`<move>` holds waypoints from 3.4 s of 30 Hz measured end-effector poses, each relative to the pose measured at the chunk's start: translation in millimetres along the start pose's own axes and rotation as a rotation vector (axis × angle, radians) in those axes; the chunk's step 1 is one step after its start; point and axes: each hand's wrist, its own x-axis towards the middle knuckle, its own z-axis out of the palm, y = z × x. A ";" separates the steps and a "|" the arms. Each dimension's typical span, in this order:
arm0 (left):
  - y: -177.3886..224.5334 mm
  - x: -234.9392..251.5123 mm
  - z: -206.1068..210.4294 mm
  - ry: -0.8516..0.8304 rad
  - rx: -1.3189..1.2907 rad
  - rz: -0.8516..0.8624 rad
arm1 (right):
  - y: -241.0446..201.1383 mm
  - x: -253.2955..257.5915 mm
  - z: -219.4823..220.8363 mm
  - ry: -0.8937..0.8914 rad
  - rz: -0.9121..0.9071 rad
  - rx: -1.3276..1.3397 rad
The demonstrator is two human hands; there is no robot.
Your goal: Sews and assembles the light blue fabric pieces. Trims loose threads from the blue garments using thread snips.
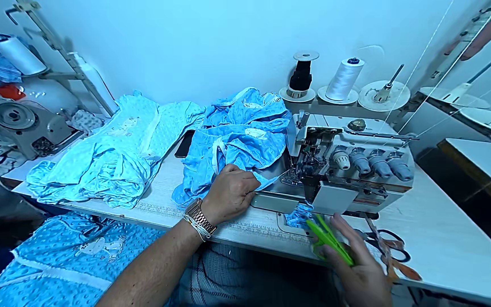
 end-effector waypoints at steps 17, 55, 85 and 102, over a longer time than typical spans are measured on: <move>2.3 4.6 -11.5 0.074 -0.121 -0.075 | -79.9 112.3 32.0 -0.166 -0.048 -0.874; 40.6 -11.3 -172.0 1.059 -0.888 -0.659 | -89.5 114.6 76.7 -0.100 -0.483 -0.146; -72.3 87.3 -212.1 0.085 0.488 -0.878 | -93.4 107.4 88.6 -0.086 -0.624 -0.646; 8.7 7.6 8.8 -0.034 -0.521 -0.324 | -40.4 48.7 33.1 0.038 -0.280 -0.462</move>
